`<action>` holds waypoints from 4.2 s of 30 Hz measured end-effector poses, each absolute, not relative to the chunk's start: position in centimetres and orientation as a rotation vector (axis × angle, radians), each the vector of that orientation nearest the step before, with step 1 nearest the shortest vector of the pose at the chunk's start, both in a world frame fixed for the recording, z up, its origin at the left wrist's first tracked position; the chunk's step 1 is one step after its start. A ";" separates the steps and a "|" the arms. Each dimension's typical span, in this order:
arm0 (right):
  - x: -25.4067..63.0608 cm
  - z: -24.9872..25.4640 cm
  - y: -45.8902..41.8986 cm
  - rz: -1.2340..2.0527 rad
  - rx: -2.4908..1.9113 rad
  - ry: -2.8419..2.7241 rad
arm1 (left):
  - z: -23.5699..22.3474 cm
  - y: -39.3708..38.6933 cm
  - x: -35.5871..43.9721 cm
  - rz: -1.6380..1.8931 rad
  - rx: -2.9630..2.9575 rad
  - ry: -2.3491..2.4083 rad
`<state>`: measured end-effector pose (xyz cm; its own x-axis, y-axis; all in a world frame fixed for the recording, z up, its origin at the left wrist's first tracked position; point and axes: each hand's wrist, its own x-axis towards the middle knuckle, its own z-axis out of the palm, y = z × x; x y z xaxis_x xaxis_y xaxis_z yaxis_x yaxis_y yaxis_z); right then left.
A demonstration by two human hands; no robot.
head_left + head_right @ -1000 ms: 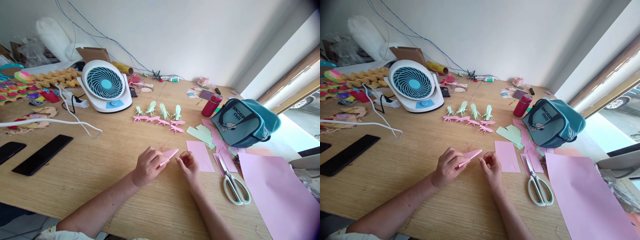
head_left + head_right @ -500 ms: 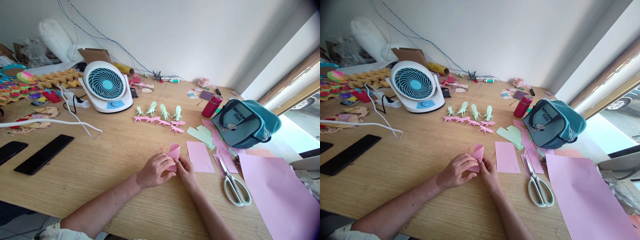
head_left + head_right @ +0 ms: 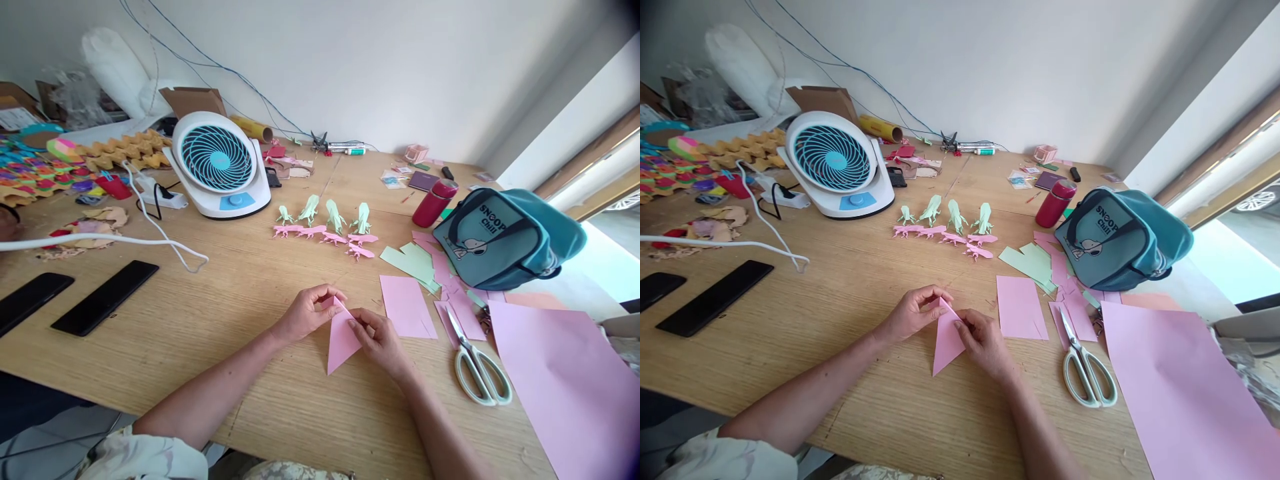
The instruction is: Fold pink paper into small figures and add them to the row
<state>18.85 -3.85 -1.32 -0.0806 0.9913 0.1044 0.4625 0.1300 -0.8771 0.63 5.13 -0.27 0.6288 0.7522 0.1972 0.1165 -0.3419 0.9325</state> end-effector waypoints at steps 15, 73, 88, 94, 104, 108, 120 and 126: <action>18.1 -2.3 -3.9 0.624 -1.334 -1.592 | -0.6 4.9 1.0 0.679 1.604 0.730; 17.8 -2.4 -4.1 0.597 -1.328 -1.580 | -1.0 5.7 0.7 0.665 1.559 0.776; 17.8 -2.4 -4.1 0.634 -1.308 -1.529 | -0.8 5.5 0.8 0.696 1.487 0.773; 17.7 -2.1 -4.1 0.611 -1.303 -1.531 | -0.6 5.0 1.0 0.585 1.359 0.743; 17.7 -2.2 -4.0 0.629 -1.300 -1.505 | -0.9 5.3 0.9 0.661 1.409 0.776; 17.8 -2.3 -4.1 0.629 -1.292 -1.505 | -1.0 5.3 0.9 0.662 1.421 0.777; 17.9 -2.6 -3.9 0.607 -1.306 -1.524 | -1.3 5.7 0.6 0.686 1.493 0.802; 17.8 -2.5 -4.0 0.603 -1.324 -1.542 | -1.4 5.8 0.5 0.679 1.531 0.802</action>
